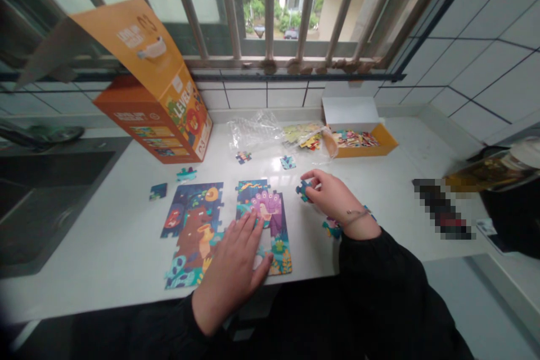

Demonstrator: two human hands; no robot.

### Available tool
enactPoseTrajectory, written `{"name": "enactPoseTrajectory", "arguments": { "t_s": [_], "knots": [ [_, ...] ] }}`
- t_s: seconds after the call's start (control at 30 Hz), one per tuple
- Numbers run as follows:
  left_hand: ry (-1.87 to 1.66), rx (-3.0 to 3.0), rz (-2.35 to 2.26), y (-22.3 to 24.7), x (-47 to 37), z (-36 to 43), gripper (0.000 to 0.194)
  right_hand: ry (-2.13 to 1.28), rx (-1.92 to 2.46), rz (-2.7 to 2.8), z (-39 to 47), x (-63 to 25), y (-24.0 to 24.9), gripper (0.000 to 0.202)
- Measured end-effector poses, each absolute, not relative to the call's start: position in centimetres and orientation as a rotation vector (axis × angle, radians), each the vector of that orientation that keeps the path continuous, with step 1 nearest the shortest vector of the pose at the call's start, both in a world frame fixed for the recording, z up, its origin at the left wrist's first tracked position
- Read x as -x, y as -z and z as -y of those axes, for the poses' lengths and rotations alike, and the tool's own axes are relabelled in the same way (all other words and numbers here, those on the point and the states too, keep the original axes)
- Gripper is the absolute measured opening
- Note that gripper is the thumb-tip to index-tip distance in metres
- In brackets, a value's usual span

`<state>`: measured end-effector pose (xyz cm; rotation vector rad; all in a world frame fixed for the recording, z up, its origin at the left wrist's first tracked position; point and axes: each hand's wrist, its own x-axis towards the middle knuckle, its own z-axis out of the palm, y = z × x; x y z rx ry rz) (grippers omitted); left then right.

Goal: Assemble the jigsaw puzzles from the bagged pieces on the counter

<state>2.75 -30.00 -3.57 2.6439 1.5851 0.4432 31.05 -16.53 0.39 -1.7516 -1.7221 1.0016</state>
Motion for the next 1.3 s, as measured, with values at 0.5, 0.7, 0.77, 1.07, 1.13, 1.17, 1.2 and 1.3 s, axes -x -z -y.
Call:
{"name": "enactPoseTrajectory", "arguments": {
  "t_s": [0.5, 0.7, 0.77, 1.07, 1.13, 1.17, 1.2, 1.3],
  "knots": [
    [-0.607, -2.626, -1.522, 0.7, -0.6, 30.8, 0.044, -0.494, 1.965, 1.875, 23.9, -32.3, 1.8, 0.028],
    [-0.348, -2.359, -2.121, -2.4, 11.7, 23.0, 0.047, -0.313, 1.931, 1.894, 24.8, -32.8, 2.7, 0.027],
    [-0.117, -2.239, -2.234, -2.4, 16.2, 20.0, 0.049, -0.303, 1.945, 1.871, 25.0, -33.0, 2.8, 0.026],
    [-0.058, -2.195, -2.129, -2.7, 22.5, 16.2, 0.076, -0.306, 1.93, 1.879, 25.2, -33.2, 2.9, 0.026],
    [-0.128, -2.099, -2.177, -3.1, 22.4, 16.5, 0.075, -0.308, 1.923, 1.876, 25.2, -33.1, 2.8, 0.026],
    [-0.174, -2.047, -2.186, -3.4, 22.2, 16.6, 0.072, -0.308, 1.915, 1.867, 25.1, -33.1, 2.6, 0.026],
    [-0.236, -2.007, -2.172, -3.7, 21.8, 16.8, 0.068, -0.309, 1.902, 1.855, 25.1, -32.9, 2.4, 0.026],
    [-0.497, -1.944, -1.987, -4.3, 18.8, 17.5, 0.058, -0.344, 1.826, 1.819, 24.8, -31.7, 1.1, 0.027]
  ]
}}
